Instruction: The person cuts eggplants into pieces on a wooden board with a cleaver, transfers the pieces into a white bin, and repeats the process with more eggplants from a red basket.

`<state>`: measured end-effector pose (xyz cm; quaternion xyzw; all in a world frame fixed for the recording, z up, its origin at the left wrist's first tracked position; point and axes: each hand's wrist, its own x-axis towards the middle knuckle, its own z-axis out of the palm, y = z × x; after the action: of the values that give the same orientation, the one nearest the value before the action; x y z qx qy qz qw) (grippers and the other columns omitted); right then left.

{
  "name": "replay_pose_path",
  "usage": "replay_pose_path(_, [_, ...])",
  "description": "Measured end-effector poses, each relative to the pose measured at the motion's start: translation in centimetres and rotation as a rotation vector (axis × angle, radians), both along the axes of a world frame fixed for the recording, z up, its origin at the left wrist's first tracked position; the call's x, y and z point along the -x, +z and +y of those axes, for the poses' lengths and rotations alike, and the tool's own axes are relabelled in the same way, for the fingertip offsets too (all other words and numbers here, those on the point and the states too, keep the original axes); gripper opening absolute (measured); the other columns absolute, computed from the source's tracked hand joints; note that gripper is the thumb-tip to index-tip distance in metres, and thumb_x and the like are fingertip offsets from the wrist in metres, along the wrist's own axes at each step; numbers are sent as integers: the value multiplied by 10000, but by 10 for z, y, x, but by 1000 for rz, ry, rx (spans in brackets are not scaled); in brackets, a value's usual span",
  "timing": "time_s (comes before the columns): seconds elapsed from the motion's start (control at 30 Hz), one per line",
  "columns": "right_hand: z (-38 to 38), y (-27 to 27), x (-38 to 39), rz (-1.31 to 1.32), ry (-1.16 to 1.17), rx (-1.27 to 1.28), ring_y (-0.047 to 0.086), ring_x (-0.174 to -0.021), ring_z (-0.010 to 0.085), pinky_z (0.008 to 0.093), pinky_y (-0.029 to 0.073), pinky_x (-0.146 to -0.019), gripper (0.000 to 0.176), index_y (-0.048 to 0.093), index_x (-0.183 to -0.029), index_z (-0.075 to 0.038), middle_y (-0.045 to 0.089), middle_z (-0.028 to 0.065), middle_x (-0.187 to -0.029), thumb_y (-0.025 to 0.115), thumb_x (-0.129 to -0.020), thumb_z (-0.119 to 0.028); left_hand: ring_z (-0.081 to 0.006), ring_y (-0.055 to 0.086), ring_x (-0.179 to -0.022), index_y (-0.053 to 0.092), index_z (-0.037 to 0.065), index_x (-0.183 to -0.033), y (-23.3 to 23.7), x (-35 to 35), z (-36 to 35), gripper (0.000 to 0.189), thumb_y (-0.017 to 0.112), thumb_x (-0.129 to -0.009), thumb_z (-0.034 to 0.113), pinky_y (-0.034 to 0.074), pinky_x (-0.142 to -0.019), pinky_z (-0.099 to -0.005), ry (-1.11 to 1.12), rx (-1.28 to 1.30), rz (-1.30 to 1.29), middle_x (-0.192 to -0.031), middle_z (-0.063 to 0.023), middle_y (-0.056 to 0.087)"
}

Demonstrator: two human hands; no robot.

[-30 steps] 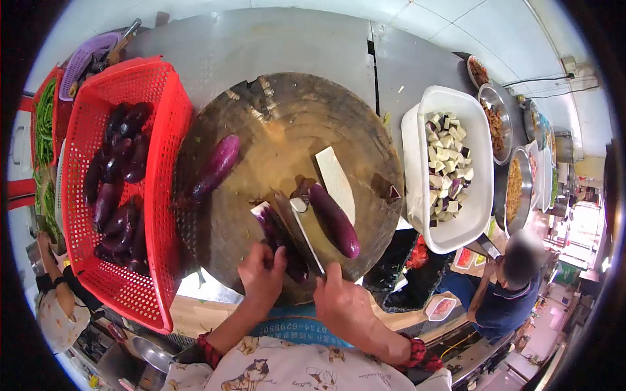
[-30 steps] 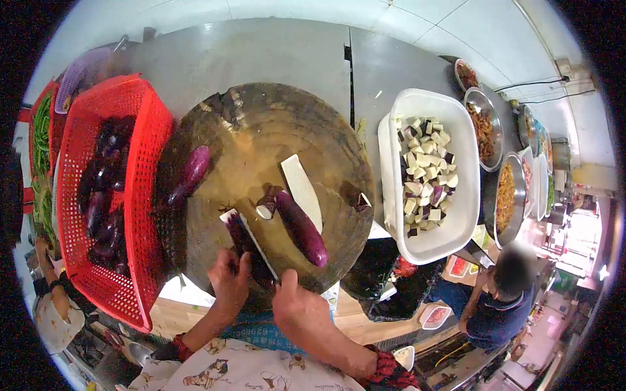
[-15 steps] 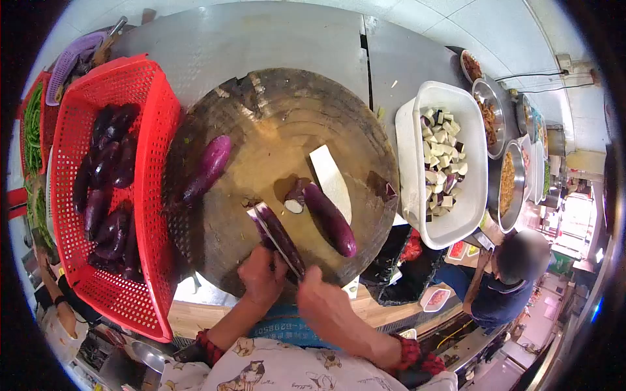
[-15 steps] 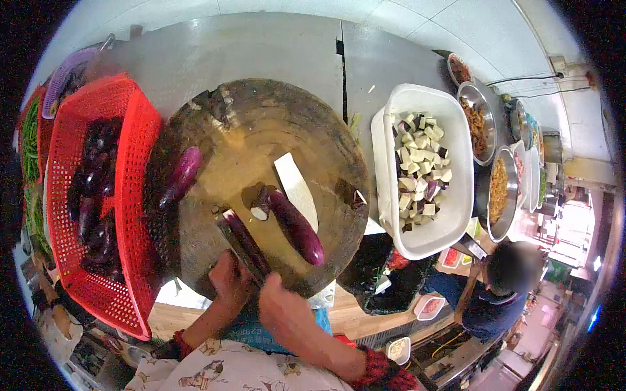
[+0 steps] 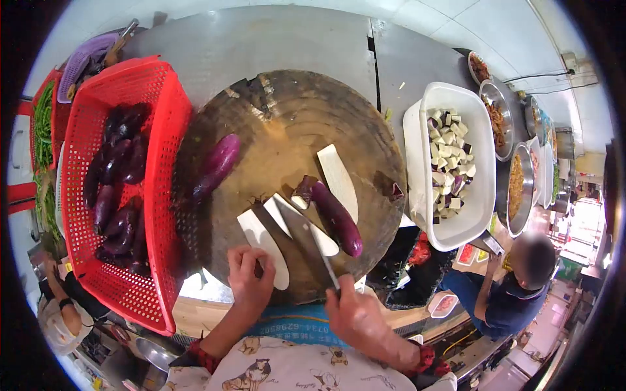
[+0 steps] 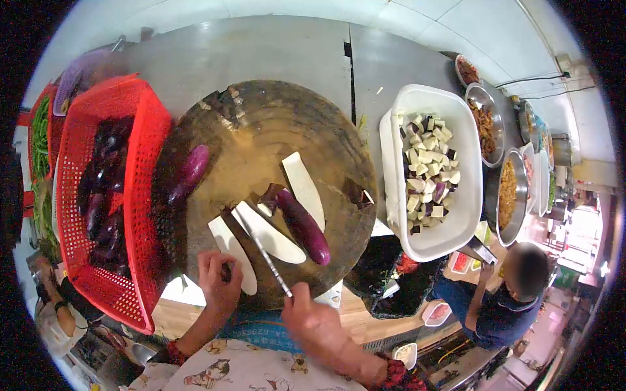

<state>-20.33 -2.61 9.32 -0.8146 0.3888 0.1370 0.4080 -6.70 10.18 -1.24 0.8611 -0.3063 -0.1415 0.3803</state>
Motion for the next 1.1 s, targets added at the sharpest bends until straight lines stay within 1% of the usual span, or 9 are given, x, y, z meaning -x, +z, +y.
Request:
replay_pose_path(0.1, [27, -11, 9, 21, 179, 39, 615, -532, 388, 472, 456, -432, 212, 411, -941, -3, 581, 175, -593, 564, -915, -147, -223, 595, -718, 611, 56, -915, -4, 7, -1, 195, 701, -752, -2, 503, -568, -315, 22, -15, 43, -987, -110, 535])
replay_pose_path(0.2, [32, -10, -2, 151, 131, -148, 630, -578, 402, 510, 477, -488, 205, 387, -962, -4, 607, 213, -650, 518, -934, -160, -257, 598, -770, 619, 52, -917, -12, 8, 0, 227, 715, -719, -5, 513, -612, -342, 6, 34, 1, -994, -119, 553])
replay_pose_path(0.43, [40, -26, -23, 236, 147, -190, 624, -577, 428, 515, 489, -507, 197, 380, -964, 4, 614, 245, -655, 495, -937, -154, -327, 599, -874, 614, 19, -922, -22, 4, 6, 290, 713, -651, -15, 514, -728, -392, -76, 92, -65, -1023, -149, 603])
replay_pose_path(0.5, [43, -42, -33, 109, 225, -35, 622, -555, 406, 493, 486, -484, 203, 377, -957, 7, 603, 220, -621, 508, -931, -146, -324, 599, -882, 615, 24, -913, -26, 4, 11, 284, 710, -649, -14, 512, -738, -396, -84, 76, -59, -1011, -144, 606])
replay_pose_path(0.6, [30, -43, -28, 45, 170, -44, 624, -552, 388, 476, 491, -478, 175, 416, -941, 4, 592, 201, -603, 532, -916, -125, -316, 599, -888, 616, 36, -890, -27, -2, 15, 267, 705, -642, -11, 507, -756, -399, -127, 69, -93, -992, -127, 610])
replay_pose_path(0.73, [18, -12, -10, -74, 208, 39, 628, -559, 379, 467, 495, -482, 148, 464, -927, -3, 582, 187, -584, 568, -894, -103, -295, 599, -873, 620, 58, -850, -11, -23, 12, 244, 703, -632, -15, 495, -778, -392, -251, 114, -183, -974, -93, 612])
replay_pose_path(0.87, [3, 9, 13, -92, -10, 45, 616, -521, 372, 446, 478, -445, 164, 489, -934, -6, 575, 175, -569, 617, -864, -80, -282, 612, -934, 641, 75, -884, -13, -30, -3, 270, 687, -636, -25, 490, -792, -387, -301, 291, -319, -1000, -73, 623])
replay_pose_path(0.93, [-10, 2, 17, -79, 33, 276, 604, -492, 363, 448, 469, -430, 169, 479, -938, -5, 566, 166, -555, 614, -863, -74, -286, 613, -962, 649, 69, -901, -8, -27, -26, 280, 692, -640, -21, 494, -808, -391, -375, 293, -319, -1016, -73, 626])
replay_pose_path(1.1, [-33, -11, 6, -78, 242, 294, 597, -467, 335, 442, 471, -411, 180, 457, -918, -1, 549, 135, -534, 594, -856, -100, -293, 613, -1020, 684, 57, -924, -25, -15, -42, 305, 738, -626, 25, 506, -872, -400, -493, 194, -231, -1047, -83, 635])
